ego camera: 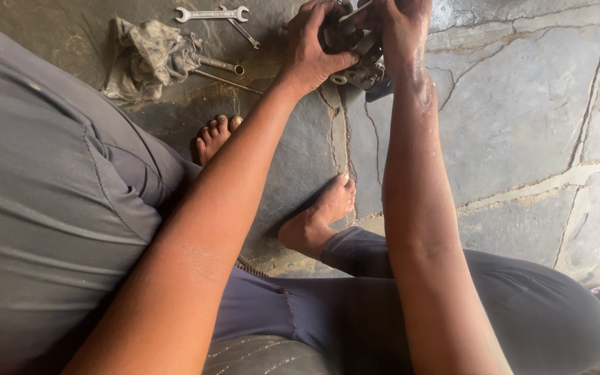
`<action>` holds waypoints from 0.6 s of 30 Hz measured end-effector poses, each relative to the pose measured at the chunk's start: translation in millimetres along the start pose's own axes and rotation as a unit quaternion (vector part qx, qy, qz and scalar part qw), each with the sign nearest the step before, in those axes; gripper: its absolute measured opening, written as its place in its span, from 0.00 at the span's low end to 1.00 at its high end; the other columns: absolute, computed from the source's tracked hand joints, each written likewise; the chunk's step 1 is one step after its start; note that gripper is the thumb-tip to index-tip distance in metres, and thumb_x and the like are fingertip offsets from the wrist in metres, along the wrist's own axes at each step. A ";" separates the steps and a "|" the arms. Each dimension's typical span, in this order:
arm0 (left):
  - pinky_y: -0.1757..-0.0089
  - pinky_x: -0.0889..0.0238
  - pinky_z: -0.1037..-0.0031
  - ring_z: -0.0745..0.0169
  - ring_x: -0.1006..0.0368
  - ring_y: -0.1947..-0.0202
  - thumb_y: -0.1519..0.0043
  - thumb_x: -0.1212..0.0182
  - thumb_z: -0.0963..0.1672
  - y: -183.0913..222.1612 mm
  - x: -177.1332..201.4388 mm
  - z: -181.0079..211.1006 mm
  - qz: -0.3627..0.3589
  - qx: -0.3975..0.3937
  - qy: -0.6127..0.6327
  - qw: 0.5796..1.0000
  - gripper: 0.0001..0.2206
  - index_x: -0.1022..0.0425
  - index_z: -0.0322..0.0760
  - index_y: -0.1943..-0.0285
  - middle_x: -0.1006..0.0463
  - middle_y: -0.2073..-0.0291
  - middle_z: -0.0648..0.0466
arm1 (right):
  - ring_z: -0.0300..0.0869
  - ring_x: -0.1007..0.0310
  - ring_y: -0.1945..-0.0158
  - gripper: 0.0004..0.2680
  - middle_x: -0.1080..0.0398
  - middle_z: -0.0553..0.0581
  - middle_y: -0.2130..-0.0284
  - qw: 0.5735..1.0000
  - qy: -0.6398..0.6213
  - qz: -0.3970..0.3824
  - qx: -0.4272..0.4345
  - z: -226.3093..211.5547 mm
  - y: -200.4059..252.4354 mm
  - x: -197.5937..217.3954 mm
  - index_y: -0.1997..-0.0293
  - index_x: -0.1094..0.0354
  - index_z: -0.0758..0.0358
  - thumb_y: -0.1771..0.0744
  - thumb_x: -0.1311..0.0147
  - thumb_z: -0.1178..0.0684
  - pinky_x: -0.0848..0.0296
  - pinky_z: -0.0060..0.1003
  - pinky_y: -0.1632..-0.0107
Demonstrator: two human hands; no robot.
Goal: The person sits on the workshop floor working on a metal mechanical component, using wrenches and a screwdriver to loosen and turn fasteners, handling small bolts, and wiping the assembly with a rag. They reposition the component and continue working on it by hand.
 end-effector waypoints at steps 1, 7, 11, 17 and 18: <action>0.36 0.43 0.57 0.48 0.38 0.35 0.52 0.17 0.50 -0.1 0.6 -0.7 0.000 0.000 -0.001 1.000 0.38 0.33 0.39 0.33 0.31 0.40 0.49 | 0.49 0.17 0.63 0.05 0.24 0.63 0.63 1.000 0.000 0.000 0.000 -1.8 1.0 -1.1 0.51 0.32 0.72 0.27 0.47 0.59 0.16 0.41 0.56; 0.39 0.43 0.56 0.46 0.38 0.37 0.53 0.17 0.50 -1.3 6.0 3.0 -0.012 -0.021 0.003 1.000 0.40 0.35 0.37 0.33 0.32 0.41 0.47 | 0.48 0.17 0.64 0.07 0.24 0.61 0.64 0.999 -0.016 0.028 -0.023 -4.4 7.5 -4.6 0.52 0.31 0.70 0.28 0.48 0.55 0.17 0.41 0.57; 0.39 0.38 0.59 0.51 0.32 0.39 0.53 0.15 0.51 -4.6 12.9 8.2 -0.029 -0.014 -0.002 0.999 0.37 0.31 0.39 0.37 0.28 0.44 0.51 | 0.50 0.17 0.65 0.09 0.23 0.63 0.66 0.999 -0.019 0.038 0.002 -1.9 8.5 -2.4 0.54 0.31 0.72 0.28 0.50 0.53 0.15 0.43 0.57; 0.40 0.32 0.64 0.54 0.29 0.40 0.54 0.14 0.51 -7.7 16.9 12.0 -0.072 0.011 0.061 0.995 0.37 0.30 0.39 0.39 0.27 0.45 0.52 | 0.49 0.17 0.65 0.09 0.23 0.63 0.66 1.000 -0.004 0.023 -0.017 -5.0 7.5 -8.4 0.53 0.31 0.72 0.28 0.49 0.54 0.16 0.43 0.57; 0.40 0.31 0.66 0.55 0.28 0.40 0.54 0.13 0.51 -8.9 15.1 10.1 -0.083 0.022 0.069 0.994 0.37 0.29 0.39 0.38 0.28 0.44 0.53 | 0.49 0.17 0.65 0.09 0.23 0.63 0.67 0.999 0.000 0.039 -0.016 -5.0 6.9 -7.5 0.54 0.31 0.72 0.28 0.50 0.54 0.15 0.43 0.57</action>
Point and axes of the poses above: each hand's wrist, its own y-axis away from the middle knuckle, its own x-axis out of the back of the hand, z = x × y, the point moved 6 cm from there along -y, towards the middle knuckle
